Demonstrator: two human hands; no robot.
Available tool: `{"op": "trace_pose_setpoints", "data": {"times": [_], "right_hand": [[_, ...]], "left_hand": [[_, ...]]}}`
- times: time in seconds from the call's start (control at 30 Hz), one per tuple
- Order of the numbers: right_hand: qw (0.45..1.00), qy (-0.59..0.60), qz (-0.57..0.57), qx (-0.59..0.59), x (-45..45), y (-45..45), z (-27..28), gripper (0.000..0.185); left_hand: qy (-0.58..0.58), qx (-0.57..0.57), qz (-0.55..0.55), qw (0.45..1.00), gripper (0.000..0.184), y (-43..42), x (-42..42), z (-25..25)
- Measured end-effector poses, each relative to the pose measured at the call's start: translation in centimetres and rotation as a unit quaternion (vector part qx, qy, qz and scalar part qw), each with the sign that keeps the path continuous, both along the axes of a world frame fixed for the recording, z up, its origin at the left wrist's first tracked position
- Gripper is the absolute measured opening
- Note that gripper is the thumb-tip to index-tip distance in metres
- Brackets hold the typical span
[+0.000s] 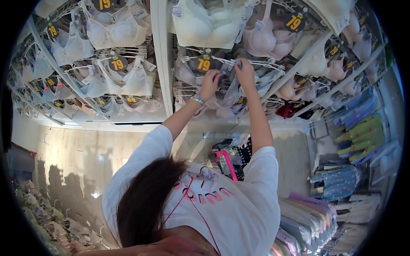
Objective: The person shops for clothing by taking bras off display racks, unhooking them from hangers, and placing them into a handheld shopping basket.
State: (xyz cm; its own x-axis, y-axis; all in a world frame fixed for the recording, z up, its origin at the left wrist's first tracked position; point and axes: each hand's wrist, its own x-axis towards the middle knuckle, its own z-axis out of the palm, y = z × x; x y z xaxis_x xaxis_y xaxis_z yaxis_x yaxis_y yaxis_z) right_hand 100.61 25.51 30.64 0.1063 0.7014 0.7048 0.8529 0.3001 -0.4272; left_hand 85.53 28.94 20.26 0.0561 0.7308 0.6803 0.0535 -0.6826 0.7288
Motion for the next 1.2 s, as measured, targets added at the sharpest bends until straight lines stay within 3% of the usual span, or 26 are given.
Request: {"op": "trace_pose_setpoints", "data": {"times": [0.07,0.17,0.27,0.4,0.6,1.0,1.1,1.2], "right_hand": [[0.999,0.028,-0.014,0.001,-0.3,0.2,-0.8,0.025],[0.996,0.083,-0.023,0.009,-0.1,0.3,-2.6,0.025],[0.994,0.107,-0.018,-0.019,0.1,0.2,-4.0,0.026],[0.979,0.205,0.002,-0.003,-0.3,0.3,-6.3,0.025],[0.941,0.334,0.044,-0.021,0.2,2.2,-9.7,0.025],[0.905,0.412,0.102,-0.017,0.1,2.3,-10.0,0.020],[0.932,0.359,0.040,0.024,-0.2,2.2,-9.3,0.020],[0.921,0.385,0.063,0.000,-0.4,1.1,-8.1,0.019]], "left_hand": [[-0.025,0.028,0.032,0.999,0.012,-0.9,-0.8,-0.5],[-0.074,-0.182,-0.168,0.966,0.015,-3.2,-2.7,-0.3],[-0.020,-0.175,-0.152,0.973,0.016,-4.8,-4.3,-0.2],[-0.045,-0.202,-0.209,0.956,0.017,-5.6,-5.2,-2.1],[-0.003,-0.231,-0.173,0.957,0.016,-7.0,-6.9,-4.5],[0.036,-0.248,-0.176,0.952,0.015,-8.5,-8.8,-6.8],[0.042,-0.232,-0.171,0.957,0.015,-8.4,-9.3,-7.5],[-0.004,-0.273,-0.183,0.945,0.014,-8.7,-9.9,-7.8]]}}
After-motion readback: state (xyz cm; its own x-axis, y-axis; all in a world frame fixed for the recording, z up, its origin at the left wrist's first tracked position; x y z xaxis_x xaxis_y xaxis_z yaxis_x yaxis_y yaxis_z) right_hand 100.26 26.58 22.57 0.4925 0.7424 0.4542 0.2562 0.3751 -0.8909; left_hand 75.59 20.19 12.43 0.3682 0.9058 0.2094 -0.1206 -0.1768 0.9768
